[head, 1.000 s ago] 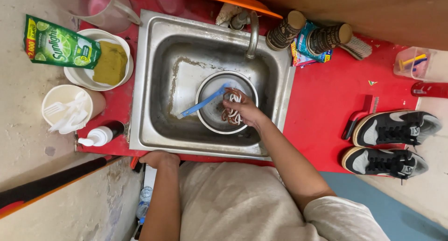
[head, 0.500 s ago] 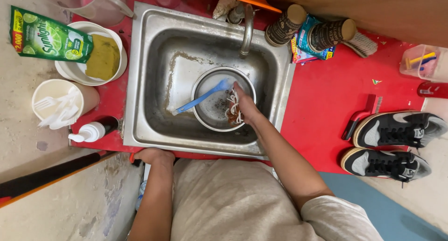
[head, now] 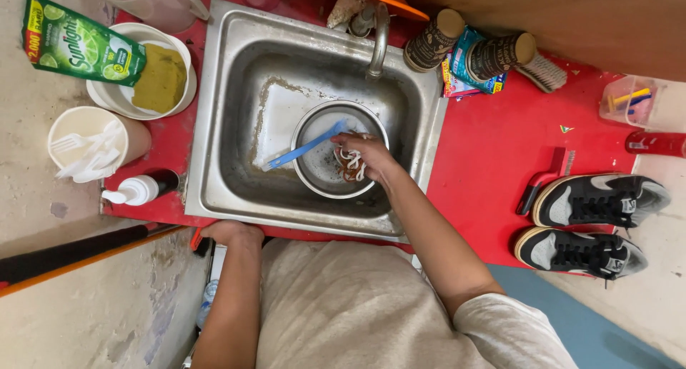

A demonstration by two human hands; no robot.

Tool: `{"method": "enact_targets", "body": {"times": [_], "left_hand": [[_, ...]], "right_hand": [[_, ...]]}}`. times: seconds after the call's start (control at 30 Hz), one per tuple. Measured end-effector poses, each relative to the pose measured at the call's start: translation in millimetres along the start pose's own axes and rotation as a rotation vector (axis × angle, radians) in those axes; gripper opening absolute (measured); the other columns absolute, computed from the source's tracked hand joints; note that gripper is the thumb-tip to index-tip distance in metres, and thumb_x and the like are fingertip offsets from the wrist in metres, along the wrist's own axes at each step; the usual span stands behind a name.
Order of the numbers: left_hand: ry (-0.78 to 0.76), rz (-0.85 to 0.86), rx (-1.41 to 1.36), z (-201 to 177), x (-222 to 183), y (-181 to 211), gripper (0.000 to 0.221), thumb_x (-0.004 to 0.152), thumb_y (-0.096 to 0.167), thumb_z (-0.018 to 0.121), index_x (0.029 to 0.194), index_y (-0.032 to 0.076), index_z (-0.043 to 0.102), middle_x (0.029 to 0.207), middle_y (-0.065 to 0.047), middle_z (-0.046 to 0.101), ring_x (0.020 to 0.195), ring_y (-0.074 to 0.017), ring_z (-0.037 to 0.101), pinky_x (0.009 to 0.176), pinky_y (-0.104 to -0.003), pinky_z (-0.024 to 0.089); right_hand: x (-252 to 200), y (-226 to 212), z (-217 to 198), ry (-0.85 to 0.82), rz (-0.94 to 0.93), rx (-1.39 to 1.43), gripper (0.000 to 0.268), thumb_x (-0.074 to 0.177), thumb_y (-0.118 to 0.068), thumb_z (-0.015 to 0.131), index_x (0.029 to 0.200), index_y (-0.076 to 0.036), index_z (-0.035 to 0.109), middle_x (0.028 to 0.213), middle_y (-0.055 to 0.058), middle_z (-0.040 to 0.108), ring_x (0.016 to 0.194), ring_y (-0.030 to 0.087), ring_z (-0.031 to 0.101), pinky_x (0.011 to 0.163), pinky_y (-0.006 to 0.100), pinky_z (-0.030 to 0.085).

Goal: The person is washing a pair of shoelaces in a small metal bowl inside a sink, using a toothbrush to scrub them with soap and water.

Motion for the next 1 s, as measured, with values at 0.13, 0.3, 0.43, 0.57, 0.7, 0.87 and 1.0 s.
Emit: {"method": "enact_targets", "body": {"times": [0.13,0.3,0.43,0.57,0.7,0.87,1.0], "left_hand": [[0.011,0.000,0.050,-1,0,1,0.107,0.081,0.080,0.034,0.165,0.017,0.013,0.172,-0.007,0.013,0.158,-0.0290,0.013,0.130,-0.043,0.016],[-0.008,-0.003,0.048,2,10,-3,0.101,0.085,0.075,0.033,0.165,0.016,0.013,0.172,-0.010,0.010,0.158,-0.0300,0.012,0.131,-0.044,0.011],[0.006,-0.007,0.067,2,12,1,0.101,0.085,0.075,0.032,0.165,0.015,0.013,0.172,-0.010,0.012,0.158,-0.0303,0.013,0.131,-0.044,0.012],[0.019,-0.015,0.108,3,13,1,0.102,0.085,0.075,0.031,0.165,0.014,0.014,0.172,-0.011,0.014,0.158,-0.0308,0.014,0.131,-0.045,0.014],[0.040,-0.019,0.154,-3,16,1,0.102,0.086,0.075,0.029,0.164,0.012,0.015,0.171,-0.011,0.015,0.158,-0.0313,0.015,0.131,-0.045,0.016],[0.050,-0.024,0.183,-8,26,0,0.103,0.085,0.076,0.028,0.164,0.012,0.016,0.171,-0.012,0.017,0.157,-0.0314,0.016,0.130,-0.046,0.018],[0.032,-0.018,0.160,-2,19,-1,0.102,0.086,0.076,0.027,0.165,0.013,0.014,0.171,-0.012,0.014,0.158,-0.0323,0.014,0.130,-0.047,0.016]], "right_hand": [[4,9,-17,0.122,-0.042,-0.200,0.044,0.069,-0.011,0.085,0.108,0.003,0.072,0.081,0.023,0.068,0.065,0.035,0.073,0.053,0.051,0.064],[-65,-66,33,0.112,-0.887,-0.833,0.013,0.074,-0.004,0.077,0.072,0.005,0.069,0.126,0.023,0.066,0.065,0.028,0.065,0.062,0.040,0.057],[-46,-67,32,-0.060,-0.879,-0.622,0.020,0.075,0.001,0.075,0.062,-0.003,0.060,0.103,0.012,0.078,0.068,0.013,0.061,0.058,0.021,0.040],[-38,-66,26,-0.066,-0.721,-0.449,0.023,0.078,0.002,0.079,0.065,-0.002,0.061,0.087,0.014,0.076,0.070,0.015,0.064,0.061,0.025,0.049],[-46,-62,25,0.064,-0.507,-0.241,0.021,0.078,-0.007,0.087,0.068,-0.005,0.068,0.059,0.013,0.066,0.054,0.011,0.060,0.045,0.022,0.048],[-19,-44,18,0.061,-0.437,-0.044,0.023,0.070,-0.001,0.089,0.074,-0.004,0.067,0.058,0.015,0.063,0.049,0.018,0.063,0.046,0.026,0.050],[-60,-71,51,0.031,-0.449,-0.108,0.026,0.074,0.005,0.086,0.083,-0.004,0.064,0.066,0.012,0.067,0.054,0.020,0.066,0.050,0.028,0.053]]}}
Point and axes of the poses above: each hand's wrist, its own x-axis towards the middle knuckle, its own z-axis out of the palm, y = z × x, the point moved 9 cm from there along x, towards the middle knuckle
